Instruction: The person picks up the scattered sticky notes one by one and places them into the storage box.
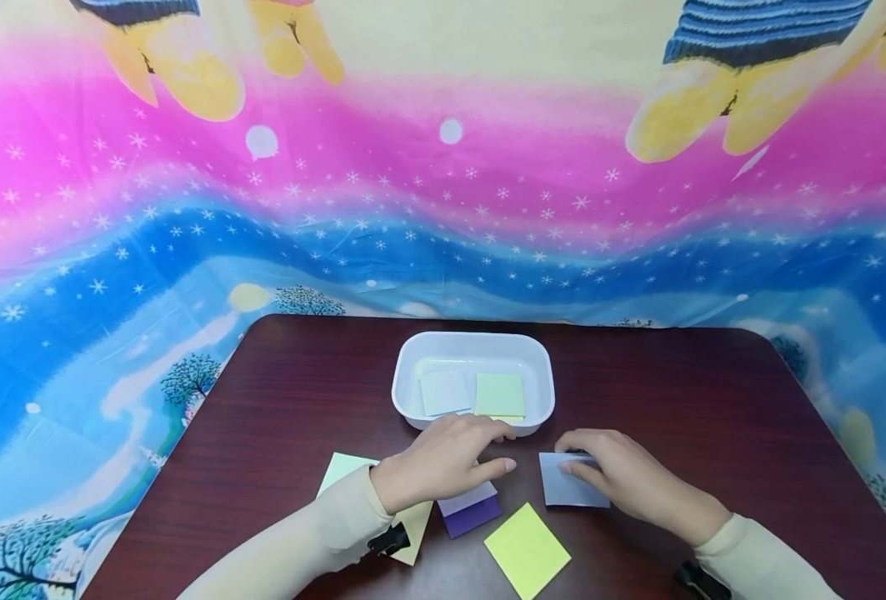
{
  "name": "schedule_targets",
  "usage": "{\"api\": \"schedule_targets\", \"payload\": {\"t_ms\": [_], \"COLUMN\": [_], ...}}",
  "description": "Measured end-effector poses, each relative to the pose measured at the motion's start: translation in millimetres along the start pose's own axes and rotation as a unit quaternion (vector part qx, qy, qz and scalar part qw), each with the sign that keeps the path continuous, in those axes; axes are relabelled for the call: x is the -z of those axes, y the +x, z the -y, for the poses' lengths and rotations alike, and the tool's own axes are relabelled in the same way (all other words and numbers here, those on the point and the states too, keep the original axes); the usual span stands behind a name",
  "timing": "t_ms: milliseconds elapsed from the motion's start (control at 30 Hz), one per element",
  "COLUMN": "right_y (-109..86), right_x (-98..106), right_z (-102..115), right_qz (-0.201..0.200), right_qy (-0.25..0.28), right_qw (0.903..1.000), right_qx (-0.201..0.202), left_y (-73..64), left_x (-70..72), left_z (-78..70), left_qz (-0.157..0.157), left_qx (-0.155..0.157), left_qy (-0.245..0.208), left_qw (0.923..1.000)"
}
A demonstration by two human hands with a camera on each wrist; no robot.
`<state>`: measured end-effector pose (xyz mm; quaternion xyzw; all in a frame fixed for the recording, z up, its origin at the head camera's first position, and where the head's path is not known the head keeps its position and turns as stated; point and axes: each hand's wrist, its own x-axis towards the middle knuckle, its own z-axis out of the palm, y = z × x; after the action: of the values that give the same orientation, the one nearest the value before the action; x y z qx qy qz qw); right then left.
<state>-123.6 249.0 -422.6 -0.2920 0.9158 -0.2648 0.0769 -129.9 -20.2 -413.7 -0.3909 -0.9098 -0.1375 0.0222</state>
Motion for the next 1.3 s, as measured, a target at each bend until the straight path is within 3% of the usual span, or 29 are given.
{"api": "schedule_targets", "payload": {"t_ms": [1300], "right_y": [20.5], "right_x": [12], "right_z": [11], "right_qz": [-0.027], "right_qy": [-0.011], "right_qw": [0.9993], "right_qx": [-0.021], "left_y": [-3.3], "left_x": [11.8], "left_z": [15.8], "left_qz": [0.000], "left_qx": [0.058], "left_qy": [-0.020], "left_qw": [0.9981]}}
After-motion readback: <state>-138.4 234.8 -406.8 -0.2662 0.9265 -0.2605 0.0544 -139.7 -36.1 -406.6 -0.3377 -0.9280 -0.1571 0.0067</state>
